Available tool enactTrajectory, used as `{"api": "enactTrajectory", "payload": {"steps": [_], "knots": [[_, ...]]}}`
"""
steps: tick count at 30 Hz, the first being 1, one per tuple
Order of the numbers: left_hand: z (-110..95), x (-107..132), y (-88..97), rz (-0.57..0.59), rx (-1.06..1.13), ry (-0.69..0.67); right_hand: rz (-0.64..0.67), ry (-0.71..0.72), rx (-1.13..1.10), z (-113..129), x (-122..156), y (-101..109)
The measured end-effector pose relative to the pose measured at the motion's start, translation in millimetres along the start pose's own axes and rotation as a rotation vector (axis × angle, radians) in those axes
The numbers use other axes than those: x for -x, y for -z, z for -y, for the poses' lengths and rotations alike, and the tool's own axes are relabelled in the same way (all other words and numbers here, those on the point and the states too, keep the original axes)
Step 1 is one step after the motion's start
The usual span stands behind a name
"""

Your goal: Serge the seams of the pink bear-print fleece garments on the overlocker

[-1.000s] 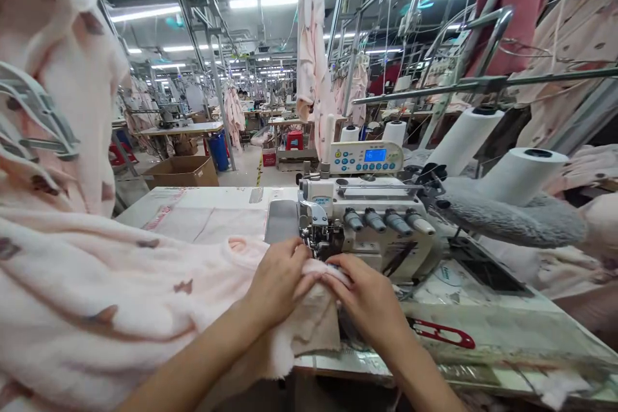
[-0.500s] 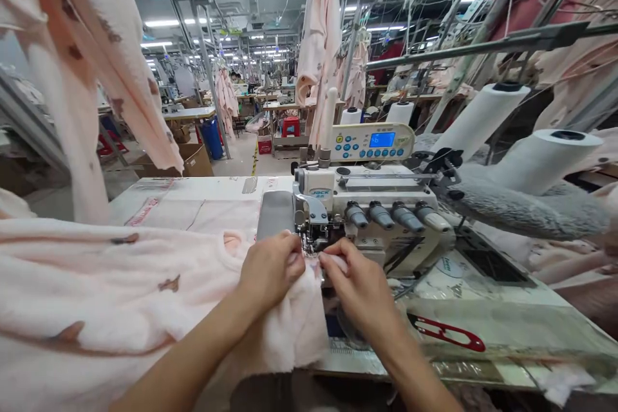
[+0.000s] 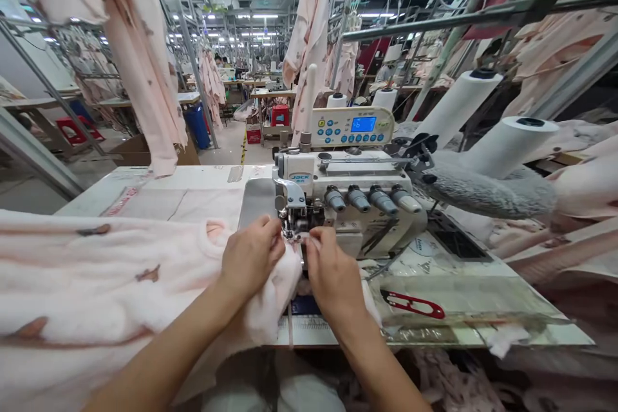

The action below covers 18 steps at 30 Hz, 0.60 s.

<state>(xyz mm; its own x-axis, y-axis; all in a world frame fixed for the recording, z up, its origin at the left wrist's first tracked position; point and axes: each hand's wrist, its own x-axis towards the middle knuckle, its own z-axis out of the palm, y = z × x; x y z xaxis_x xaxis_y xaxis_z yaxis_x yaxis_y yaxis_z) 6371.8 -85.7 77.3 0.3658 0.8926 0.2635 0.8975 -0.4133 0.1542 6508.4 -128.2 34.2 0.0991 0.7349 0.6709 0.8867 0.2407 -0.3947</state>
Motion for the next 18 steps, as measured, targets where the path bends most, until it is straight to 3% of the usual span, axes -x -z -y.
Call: {"api": "enactTrajectory", "payload": {"steps": [4,6,8,10,12,14,18], "knots": [[-2,1,1.0,-0.079,-0.097,-0.043,-0.313,0.058,-0.03,1,28,5],[-3,14,2.1,-0.23,-0.086,-0.128,-0.162,-0.063,-0.263,2,42,2],[-2,38,0.1,-0.378,0.036,-0.274,0.168,-0.245,-0.608,4,51,-3],[0,68,-6.8,-0.393,0.183,-0.408,0.391,-0.409,-0.922,8,56,-7],[6,94,-17.1,-0.336,0.215,-0.434,0.443,-0.528,-1.143,13,59,-7],[13,109,-26.6,-0.352,0.168,-0.389,0.439,-0.602,-1.257,19,60,-4],[22,108,-32.0,-0.403,0.171,-0.329,0.383,-0.644,-1.28,24,66,0]]}}
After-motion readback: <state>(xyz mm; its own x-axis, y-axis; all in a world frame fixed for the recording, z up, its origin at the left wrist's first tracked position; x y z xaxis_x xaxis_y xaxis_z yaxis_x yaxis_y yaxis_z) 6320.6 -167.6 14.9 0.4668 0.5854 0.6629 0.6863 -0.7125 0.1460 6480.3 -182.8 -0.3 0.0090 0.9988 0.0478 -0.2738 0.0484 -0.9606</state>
